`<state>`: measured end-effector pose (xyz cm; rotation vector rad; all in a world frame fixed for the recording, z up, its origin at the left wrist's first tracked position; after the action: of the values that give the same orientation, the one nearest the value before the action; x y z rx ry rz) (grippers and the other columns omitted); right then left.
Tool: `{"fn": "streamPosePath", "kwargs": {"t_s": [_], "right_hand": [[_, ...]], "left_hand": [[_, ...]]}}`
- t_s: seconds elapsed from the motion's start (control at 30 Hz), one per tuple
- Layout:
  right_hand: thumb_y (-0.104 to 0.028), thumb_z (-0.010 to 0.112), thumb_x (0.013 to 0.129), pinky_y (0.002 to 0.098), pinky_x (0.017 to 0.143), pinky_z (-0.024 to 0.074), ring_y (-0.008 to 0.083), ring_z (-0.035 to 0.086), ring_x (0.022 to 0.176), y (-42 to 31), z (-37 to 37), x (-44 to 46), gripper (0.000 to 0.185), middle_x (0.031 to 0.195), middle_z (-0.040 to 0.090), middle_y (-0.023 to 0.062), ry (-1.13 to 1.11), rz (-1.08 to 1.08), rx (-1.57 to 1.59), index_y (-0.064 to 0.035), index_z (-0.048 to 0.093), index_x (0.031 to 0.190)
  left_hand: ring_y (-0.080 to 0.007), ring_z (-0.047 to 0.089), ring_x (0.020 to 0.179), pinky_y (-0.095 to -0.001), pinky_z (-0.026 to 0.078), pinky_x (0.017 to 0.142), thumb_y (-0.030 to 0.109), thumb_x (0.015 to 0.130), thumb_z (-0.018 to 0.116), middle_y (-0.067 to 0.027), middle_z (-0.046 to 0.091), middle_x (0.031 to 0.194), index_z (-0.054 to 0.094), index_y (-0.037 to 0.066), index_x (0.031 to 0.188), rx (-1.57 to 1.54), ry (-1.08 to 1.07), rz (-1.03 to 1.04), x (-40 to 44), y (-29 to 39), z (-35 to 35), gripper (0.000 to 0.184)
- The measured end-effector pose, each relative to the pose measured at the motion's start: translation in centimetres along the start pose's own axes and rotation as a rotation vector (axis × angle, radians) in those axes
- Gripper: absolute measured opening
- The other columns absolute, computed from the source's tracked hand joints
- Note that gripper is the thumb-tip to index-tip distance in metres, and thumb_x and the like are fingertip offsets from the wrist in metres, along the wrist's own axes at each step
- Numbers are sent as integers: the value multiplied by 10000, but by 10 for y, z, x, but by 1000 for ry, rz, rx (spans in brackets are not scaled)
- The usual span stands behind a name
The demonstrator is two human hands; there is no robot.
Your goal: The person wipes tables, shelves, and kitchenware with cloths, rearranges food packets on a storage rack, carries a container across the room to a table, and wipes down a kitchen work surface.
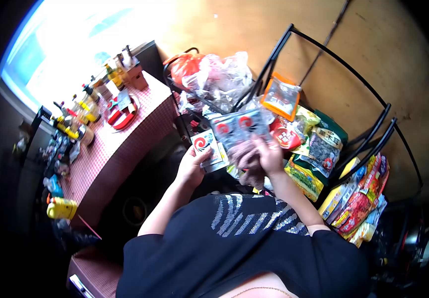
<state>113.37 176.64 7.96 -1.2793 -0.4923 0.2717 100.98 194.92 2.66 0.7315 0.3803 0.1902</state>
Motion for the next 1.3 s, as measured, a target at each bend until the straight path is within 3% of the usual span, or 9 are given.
{"fn": "streamPosePath", "kwargs": {"t_s": [0.23,0.3,0.5,0.57,0.67,0.8,0.93,1.03,1.3], "right_hand": [[-236,463,1026,321,736,573,275,702,730,-47,43,-38,295,875,704,139,-144,853,633,17,606,1077],[-181,538,1006,297,742,536,183,687,797,14,15,-32,241,887,714,109,-416,683,454,10,651,1100],[-92,651,912,330,711,525,212,689,812,-9,13,-39,222,919,703,134,-32,-189,-601,13,672,1107],[-75,661,858,362,707,539,286,689,837,-61,44,-49,291,998,671,137,-1,-504,-1006,-81,691,1147],[-140,692,797,381,672,550,286,668,823,-49,78,-50,421,1079,579,103,-184,-456,-1334,-150,653,1215],[-184,665,792,418,694,562,328,662,854,-14,126,-41,487,1148,534,165,-448,-426,-1437,-26,575,1244],[-168,677,831,380,821,543,341,635,996,5,173,-17,577,1234,535,200,-509,-344,-1052,-18,524,1366],[-150,692,842,366,953,481,337,591,1108,14,208,9,524,1220,567,204,-490,-286,-838,-19,568,1333],[-215,707,855,353,897,512,309,636,1024,91,302,58,456,1168,592,165,-573,-162,-812,-25,625,1261]], "left_hand": [[-246,662,996,-435,554,892,-23,871,628,-106,637,1137,497,34,1255,45,162,49,-20,-27,-23,410],[-244,644,1061,-428,536,935,-5,893,623,-103,629,1181,490,36,1278,-41,67,53,-21,-33,-1,410],[-244,606,1162,-451,482,1012,82,983,520,-101,619,1255,488,86,1330,-189,-54,8,-17,-40,30,349],[-264,578,1211,-450,427,1066,301,1019,412,-110,603,1307,492,79,1365,-323,-106,-33,-15,-39,37,419],[-293,548,1255,-453,364,1108,713,968,256,-113,583,1363,495,79,1388,-394,-230,-137,-4,-40,38,798],[-222,627,1053,-398,521,893,160,922,689,-56,638,1082,551,75,1163,-231,-90,16,16,-19,-3,290],[-246,666,1002,-442,545,905,148,992,570,-111,661,1137,562,44,1224,-399,26,-50,49,13,-76,254],[-236,675,977,-415,578,845,103,980,587,-100,662,1138,573,40,1220,-329,156,314,65,103,-147,248],[-227,706,860,-367,620,717,-14,913,637,-104,685,1050,585,4,1208,-11,624,629,98,315,-443,301]]}}
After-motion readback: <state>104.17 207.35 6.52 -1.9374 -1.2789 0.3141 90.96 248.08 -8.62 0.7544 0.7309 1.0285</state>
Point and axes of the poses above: each hand's wrist, its own x-axis towards the middle knuckle, its own z-axis out of the palm, y = z × x, the point moved 7 cm from there along x, towards the middle knuckle
